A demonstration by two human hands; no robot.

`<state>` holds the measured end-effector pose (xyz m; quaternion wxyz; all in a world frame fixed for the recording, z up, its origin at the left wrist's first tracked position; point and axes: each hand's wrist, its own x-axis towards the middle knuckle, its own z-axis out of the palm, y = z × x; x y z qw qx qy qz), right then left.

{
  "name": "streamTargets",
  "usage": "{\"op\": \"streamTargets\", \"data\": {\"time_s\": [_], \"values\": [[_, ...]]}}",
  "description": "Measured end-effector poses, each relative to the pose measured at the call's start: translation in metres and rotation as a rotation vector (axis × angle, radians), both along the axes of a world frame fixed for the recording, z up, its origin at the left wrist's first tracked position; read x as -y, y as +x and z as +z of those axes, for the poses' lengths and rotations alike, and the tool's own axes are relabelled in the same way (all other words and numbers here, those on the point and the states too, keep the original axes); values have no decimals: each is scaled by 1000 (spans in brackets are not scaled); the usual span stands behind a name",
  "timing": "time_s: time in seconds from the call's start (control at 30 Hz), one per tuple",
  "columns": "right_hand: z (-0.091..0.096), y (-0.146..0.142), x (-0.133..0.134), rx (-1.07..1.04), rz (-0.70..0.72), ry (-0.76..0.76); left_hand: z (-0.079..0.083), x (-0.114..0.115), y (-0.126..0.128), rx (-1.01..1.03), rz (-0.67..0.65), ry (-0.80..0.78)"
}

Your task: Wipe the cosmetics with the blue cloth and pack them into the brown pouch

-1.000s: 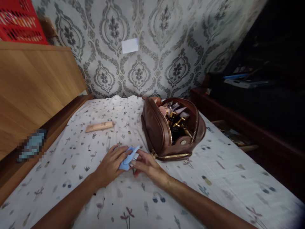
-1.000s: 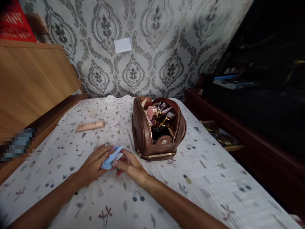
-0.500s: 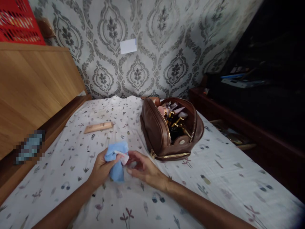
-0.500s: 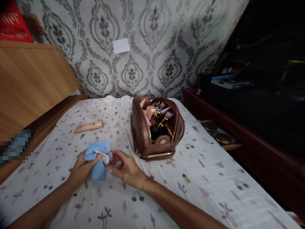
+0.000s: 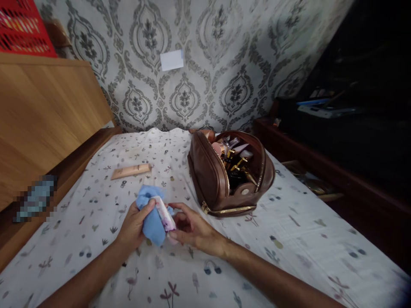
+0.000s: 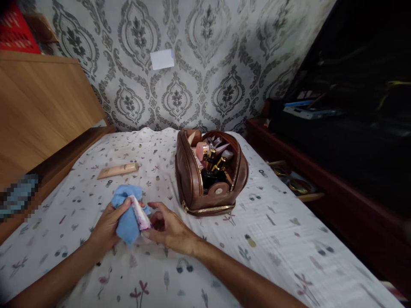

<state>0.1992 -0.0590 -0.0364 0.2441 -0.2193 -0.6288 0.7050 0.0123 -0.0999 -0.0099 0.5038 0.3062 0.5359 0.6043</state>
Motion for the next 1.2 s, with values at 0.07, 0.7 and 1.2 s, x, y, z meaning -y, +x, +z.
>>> {"op": "streamTargets", "data": {"time_s": [0.07,0.7,1.2], "values": [[-1,0,0,33,-14,27,2,-3,-5,50,62,-14],[10,-1,6,105,-79,162,-4,2,-12,-480,-41,148],[61,23,11,-4,-223,362,55,-3,46,-404,39,150]]}}
